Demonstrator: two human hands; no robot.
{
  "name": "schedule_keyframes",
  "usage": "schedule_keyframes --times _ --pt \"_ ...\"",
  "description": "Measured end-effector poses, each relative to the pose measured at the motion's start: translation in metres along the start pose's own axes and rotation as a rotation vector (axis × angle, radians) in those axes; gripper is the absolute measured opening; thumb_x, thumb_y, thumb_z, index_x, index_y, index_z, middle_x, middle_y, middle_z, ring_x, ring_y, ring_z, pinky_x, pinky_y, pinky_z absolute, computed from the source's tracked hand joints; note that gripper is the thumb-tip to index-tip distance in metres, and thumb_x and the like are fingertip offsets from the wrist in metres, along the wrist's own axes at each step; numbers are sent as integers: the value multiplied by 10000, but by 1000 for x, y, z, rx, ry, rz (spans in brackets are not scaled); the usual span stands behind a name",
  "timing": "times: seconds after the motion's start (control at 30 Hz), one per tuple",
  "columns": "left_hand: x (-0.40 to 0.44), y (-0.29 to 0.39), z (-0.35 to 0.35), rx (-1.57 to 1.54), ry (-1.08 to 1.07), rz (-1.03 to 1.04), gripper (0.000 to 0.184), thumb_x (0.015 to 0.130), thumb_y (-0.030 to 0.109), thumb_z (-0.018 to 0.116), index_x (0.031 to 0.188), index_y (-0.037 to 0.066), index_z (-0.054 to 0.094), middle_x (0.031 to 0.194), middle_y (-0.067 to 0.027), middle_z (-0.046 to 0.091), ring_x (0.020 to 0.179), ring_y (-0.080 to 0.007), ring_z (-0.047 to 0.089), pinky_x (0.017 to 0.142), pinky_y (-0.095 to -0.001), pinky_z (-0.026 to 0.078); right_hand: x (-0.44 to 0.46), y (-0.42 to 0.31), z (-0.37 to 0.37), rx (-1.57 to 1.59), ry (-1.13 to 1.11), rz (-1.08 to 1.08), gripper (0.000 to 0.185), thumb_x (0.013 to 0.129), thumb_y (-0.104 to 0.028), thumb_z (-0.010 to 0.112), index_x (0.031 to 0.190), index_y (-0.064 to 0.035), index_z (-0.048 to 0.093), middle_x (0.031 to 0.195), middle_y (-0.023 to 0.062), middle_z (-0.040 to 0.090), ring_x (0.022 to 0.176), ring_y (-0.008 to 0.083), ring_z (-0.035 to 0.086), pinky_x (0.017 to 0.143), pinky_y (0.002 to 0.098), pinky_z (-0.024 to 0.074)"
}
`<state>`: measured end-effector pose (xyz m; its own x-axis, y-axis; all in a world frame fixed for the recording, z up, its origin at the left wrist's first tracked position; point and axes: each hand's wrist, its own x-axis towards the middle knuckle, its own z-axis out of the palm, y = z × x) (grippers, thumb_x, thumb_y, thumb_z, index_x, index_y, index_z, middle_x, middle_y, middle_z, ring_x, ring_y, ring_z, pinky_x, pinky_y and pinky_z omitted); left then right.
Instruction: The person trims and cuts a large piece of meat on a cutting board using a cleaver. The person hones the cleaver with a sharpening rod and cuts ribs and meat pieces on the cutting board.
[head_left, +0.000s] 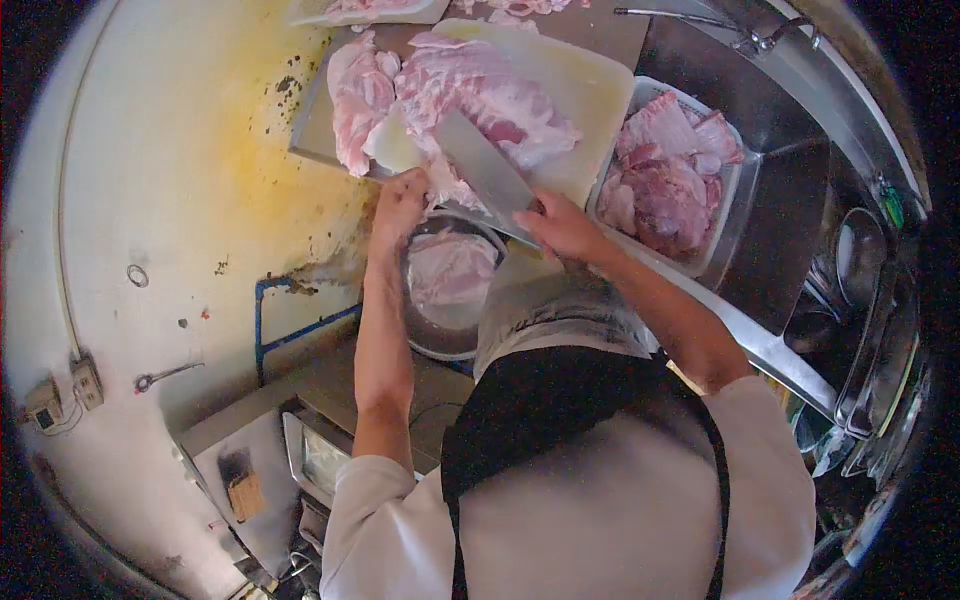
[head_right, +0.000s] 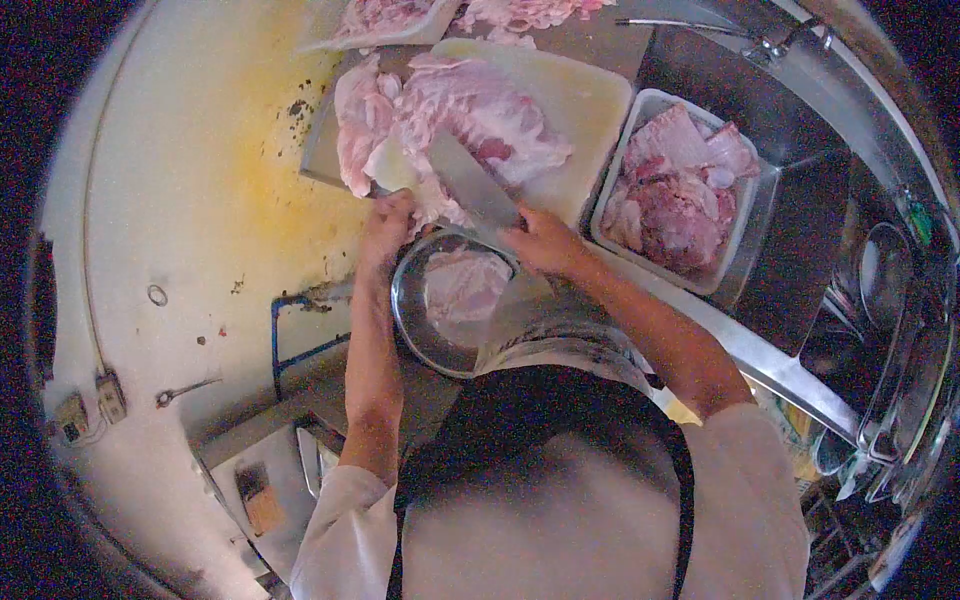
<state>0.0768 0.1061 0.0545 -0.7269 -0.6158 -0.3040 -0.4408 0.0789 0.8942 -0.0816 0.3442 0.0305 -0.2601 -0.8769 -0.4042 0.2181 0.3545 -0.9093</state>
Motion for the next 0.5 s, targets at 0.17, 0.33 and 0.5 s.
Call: schedule_keyframes --times 0.17,0.33,0.5 --pt "-18 40 18 19 -16 -14 243 956 213 496 840 57 642 682 43 559 594 -58 482 529 -233 377 45 -22 8 -143 64 -117 356 912 -226 607 1169 15 555 710 78 608 502 172 568 507 382 486" --pt "-19 27 4 52 153 24 222 942 205 510 869 48 649 710 42 577 604 -60 485 535 -234 374 -27 -6 1 -50 -113 11 325 930 -250 610 1154 -20 561 614 11 520 456 104 481 434 296 393" --pt "-43 115 -28 -181 46 36 167 893 214 574 793 81 585 839 16 615 607 -42 490 502 -197 358 -101 14 -38 -282 -74 87 372 927 -263 629 1215 -40 554 638 4 517 486 99 490 439 287 400"
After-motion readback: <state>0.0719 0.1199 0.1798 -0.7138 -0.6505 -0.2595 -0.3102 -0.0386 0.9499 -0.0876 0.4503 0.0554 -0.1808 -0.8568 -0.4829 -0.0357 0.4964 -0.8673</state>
